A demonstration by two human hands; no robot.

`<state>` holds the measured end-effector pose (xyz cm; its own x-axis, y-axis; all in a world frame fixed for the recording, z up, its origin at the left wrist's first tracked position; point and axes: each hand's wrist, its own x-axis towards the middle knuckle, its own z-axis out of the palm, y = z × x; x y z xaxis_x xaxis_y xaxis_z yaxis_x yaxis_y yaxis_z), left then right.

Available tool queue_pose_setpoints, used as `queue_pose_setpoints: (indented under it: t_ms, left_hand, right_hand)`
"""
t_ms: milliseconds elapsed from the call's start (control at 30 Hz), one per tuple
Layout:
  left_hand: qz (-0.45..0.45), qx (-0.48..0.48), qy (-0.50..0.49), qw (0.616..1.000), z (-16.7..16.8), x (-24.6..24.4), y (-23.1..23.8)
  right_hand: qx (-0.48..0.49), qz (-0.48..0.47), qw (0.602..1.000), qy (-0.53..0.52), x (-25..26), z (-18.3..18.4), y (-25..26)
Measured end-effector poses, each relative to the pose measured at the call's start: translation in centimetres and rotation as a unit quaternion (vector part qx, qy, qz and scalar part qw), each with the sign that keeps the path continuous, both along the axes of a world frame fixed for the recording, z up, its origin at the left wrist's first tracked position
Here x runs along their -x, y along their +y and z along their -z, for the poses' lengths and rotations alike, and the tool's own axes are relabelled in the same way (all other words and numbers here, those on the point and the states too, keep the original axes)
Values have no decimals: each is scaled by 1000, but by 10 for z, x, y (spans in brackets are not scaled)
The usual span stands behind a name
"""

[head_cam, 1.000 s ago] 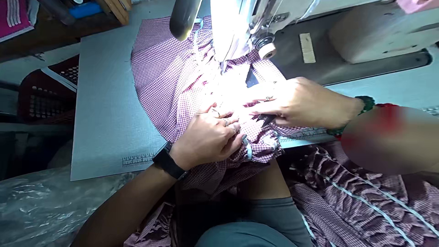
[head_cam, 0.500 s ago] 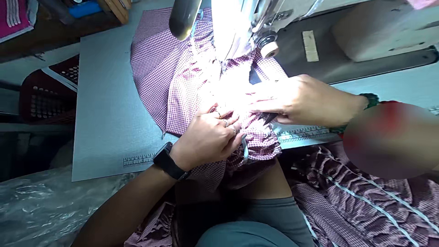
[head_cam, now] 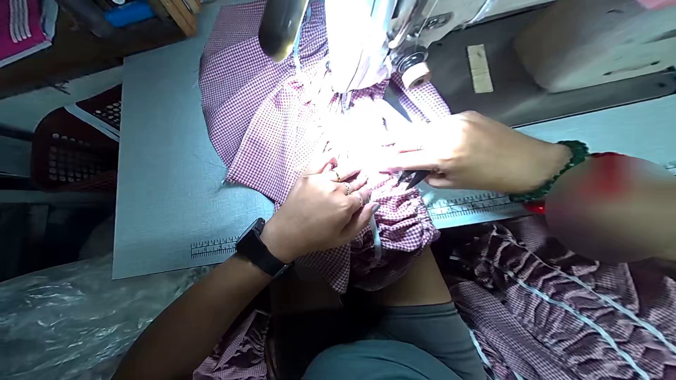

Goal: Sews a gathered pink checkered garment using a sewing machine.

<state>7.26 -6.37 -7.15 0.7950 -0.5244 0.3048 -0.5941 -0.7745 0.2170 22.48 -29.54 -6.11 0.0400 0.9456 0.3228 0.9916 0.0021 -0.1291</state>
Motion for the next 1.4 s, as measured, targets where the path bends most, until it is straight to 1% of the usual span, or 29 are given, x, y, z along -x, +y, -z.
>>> queue_pose_setpoints:
  t_ms: [333, 500, 633, 767, 1100, 1200, 1400]
  left_hand:
    - [3, 4, 7, 1000, -1, 0, 1]
    - [1, 0, 7, 1000, -2, -1, 1]
    - [-1, -6, 3, 1000, -1, -2, 0]
    - [3, -11, 8, 1000, -2, -1, 0]
    - [-7, -18, 24, 1000, -1, -1, 2]
    - [-4, -7, 21, 1000, -2, -2, 2]
    - [2, 2, 30, 1000, -2, -1, 3]
  right_hand:
    - [-10, -11, 1000, -5, -3, 0, 4]
    - [11, 12, 1000, 11, 3, -7, 2]
    - [-8, 5, 1000, -10, -4, 1, 1]
    - [-19, 7, 1000, -2, -6, 1, 4]
    - [-27, 5, 1000, -6, -9, 5, 9]
    - [-25, -1, 1000, 7, -11, 5, 10]
    - [-19, -2, 1000, -10, -13, 5, 11]
